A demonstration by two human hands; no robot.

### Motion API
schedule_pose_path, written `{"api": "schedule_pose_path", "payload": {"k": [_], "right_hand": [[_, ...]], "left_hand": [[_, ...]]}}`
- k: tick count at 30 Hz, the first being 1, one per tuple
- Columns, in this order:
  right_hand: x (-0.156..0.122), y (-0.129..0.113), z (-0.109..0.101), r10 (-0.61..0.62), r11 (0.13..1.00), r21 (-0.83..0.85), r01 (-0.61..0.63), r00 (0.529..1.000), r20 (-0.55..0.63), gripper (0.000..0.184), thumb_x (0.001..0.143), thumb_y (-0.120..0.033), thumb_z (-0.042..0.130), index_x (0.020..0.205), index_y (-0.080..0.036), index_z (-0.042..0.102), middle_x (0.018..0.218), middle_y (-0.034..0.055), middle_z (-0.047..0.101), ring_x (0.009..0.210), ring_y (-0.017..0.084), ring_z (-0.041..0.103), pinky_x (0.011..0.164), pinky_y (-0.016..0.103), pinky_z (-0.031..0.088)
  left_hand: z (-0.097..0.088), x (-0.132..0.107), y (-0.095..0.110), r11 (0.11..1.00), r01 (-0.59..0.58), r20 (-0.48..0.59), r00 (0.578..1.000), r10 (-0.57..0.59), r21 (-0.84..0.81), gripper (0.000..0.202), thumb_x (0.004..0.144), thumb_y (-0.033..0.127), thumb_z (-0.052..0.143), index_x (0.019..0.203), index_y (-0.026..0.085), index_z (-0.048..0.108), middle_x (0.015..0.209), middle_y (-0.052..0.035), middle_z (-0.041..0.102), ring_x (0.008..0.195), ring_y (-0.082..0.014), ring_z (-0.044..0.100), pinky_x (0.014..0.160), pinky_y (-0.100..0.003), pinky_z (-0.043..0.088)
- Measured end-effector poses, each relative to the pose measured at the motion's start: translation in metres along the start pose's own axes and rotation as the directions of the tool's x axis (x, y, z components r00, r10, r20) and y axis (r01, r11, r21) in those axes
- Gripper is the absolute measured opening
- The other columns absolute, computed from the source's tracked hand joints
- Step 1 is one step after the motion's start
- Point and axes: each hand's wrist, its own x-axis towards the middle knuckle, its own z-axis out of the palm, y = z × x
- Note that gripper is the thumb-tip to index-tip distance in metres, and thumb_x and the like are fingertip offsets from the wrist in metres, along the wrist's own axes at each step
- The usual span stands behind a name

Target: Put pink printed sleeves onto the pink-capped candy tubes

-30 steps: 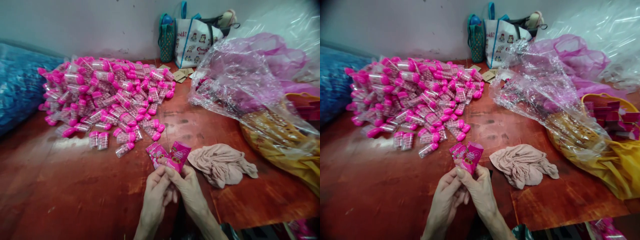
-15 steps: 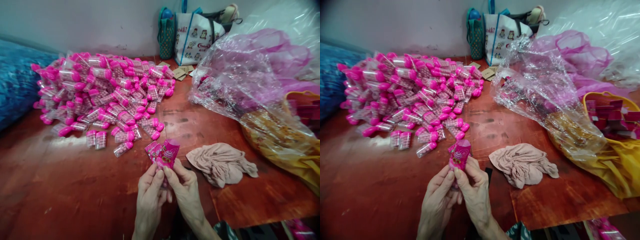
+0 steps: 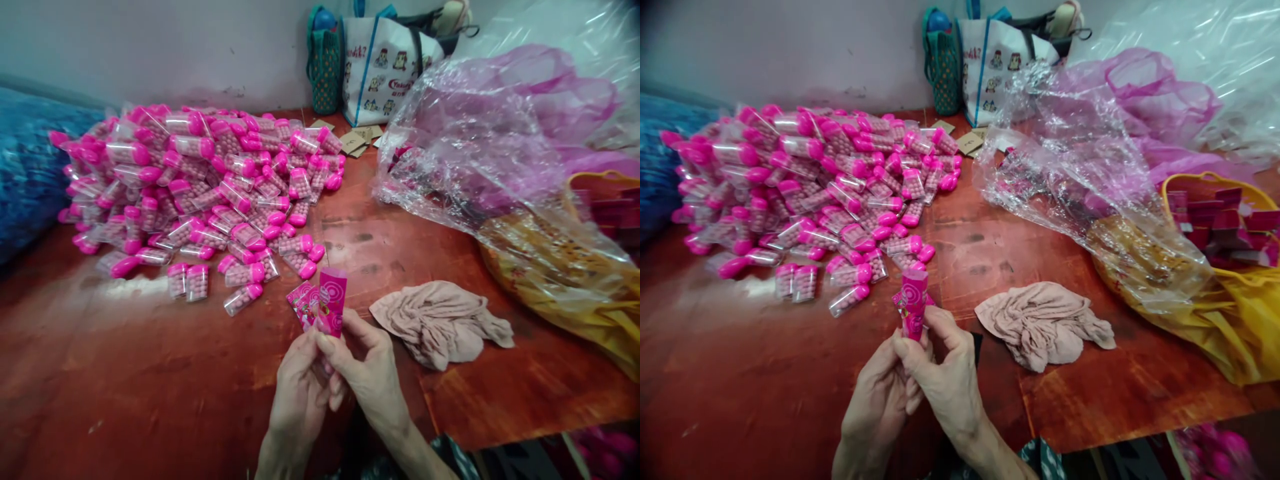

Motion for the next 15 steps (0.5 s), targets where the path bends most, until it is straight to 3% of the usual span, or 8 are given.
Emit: {"api": "schedule_pose_path", "payload": {"k": [4, 6, 8, 10, 12, 15], "right_hand": [[0.006, -0.002, -0.005, 0.194, 0.916, 0.301, -0.265, 0.95, 0.246, 0.029, 0.07, -0.034, 0.069, 0.093, -0.017, 0.066, 0.054, -0.0043, 0.057, 0.045, 0.007, 0.051, 0.048, 0.018, 0.044], [0.009, -0.003, -0.01, 0.2, 0.884, 0.363, -0.295, 0.94, 0.277, 0.026, 0.072, -0.035, 0.067, 0.09, -0.015, 0.068, 0.057, -0.002, 0.061, 0.046, 0.007, 0.053, 0.049, 0.018, 0.045], [0.011, -0.004, -0.013, 0.198, 0.876, 0.389, -0.284, 0.949, 0.246, 0.023, 0.074, -0.034, 0.066, 0.086, -0.015, 0.069, 0.061, -0.0003, 0.064, 0.048, 0.007, 0.055, 0.052, 0.018, 0.047], [0.012, -0.004, -0.015, 0.218, 0.867, 0.412, -0.278, 0.958, 0.189, 0.02, 0.072, -0.032, 0.068, 0.082, -0.015, 0.069, 0.061, -0.001, 0.065, 0.046, 0.006, 0.055, 0.051, 0.016, 0.048], [0.012, -0.002, -0.015, 0.25, 0.859, 0.418, -0.296, 0.955, 0.161, 0.02, 0.071, -0.034, 0.068, 0.08, -0.015, 0.067, 0.052, -0.0033, 0.062, 0.036, 0.006, 0.051, 0.04, 0.015, 0.045], [0.011, 0.0, -0.013, 0.262, 0.879, 0.356, -0.316, 0.946, 0.193, 0.025, 0.073, -0.038, 0.065, 0.079, -0.014, 0.063, 0.037, -0.0063, 0.052, 0.024, 0.008, 0.045, 0.025, 0.015, 0.036]], "left_hand": [[0.002, 0.004, -0.004, 0.957, 0.222, 0.191, 0.964, -0.186, -0.188, 0.037, 0.085, 0.031, 0.044, 0.051, 0.017, 0.042, 0.036, 0.0067, 0.027, 0.026, -0.0038, 0.021, 0.025, -0.014, 0.019], [0.004, 0.006, -0.007, 0.934, 0.283, 0.281, 0.935, -0.218, -0.219, 0.04, 0.087, 0.033, 0.04, 0.05, 0.018, 0.04, 0.033, 0.0075, 0.021, 0.025, -0.0054, 0.017, 0.024, -0.016, 0.014], [0.004, 0.006, -0.011, 0.939, 0.291, 0.309, 0.924, -0.225, -0.185, 0.039, 0.087, 0.036, 0.04, 0.053, 0.017, 0.045, 0.033, 0.0067, 0.025, 0.024, -0.0057, 0.02, 0.024, -0.016, 0.014], [0.004, 0.007, -0.013, 0.965, 0.243, 0.254, 0.944, -0.211, -0.102, 0.041, 0.086, 0.045, 0.04, 0.061, 0.015, 0.053, 0.037, 0.0032, 0.039, 0.026, -0.0065, 0.031, 0.026, -0.017, 0.02], [0.002, 0.006, -0.015, 0.993, 0.116, 0.151, 0.982, -0.116, 0.008, 0.049, 0.081, 0.057, 0.041, 0.07, 0.013, 0.058, 0.045, -0.0013, 0.051, 0.032, -0.0091, 0.044, 0.029, -0.017, 0.025], [-0.003, 0.002, -0.016, 0.972, -0.069, 0.039, 0.997, 0.062, 0.223, 0.047, 0.076, 0.058, 0.049, 0.068, 0.012, 0.058, 0.049, -0.0032, 0.056, 0.037, -0.0097, 0.049, 0.033, -0.017, 0.028]]}}
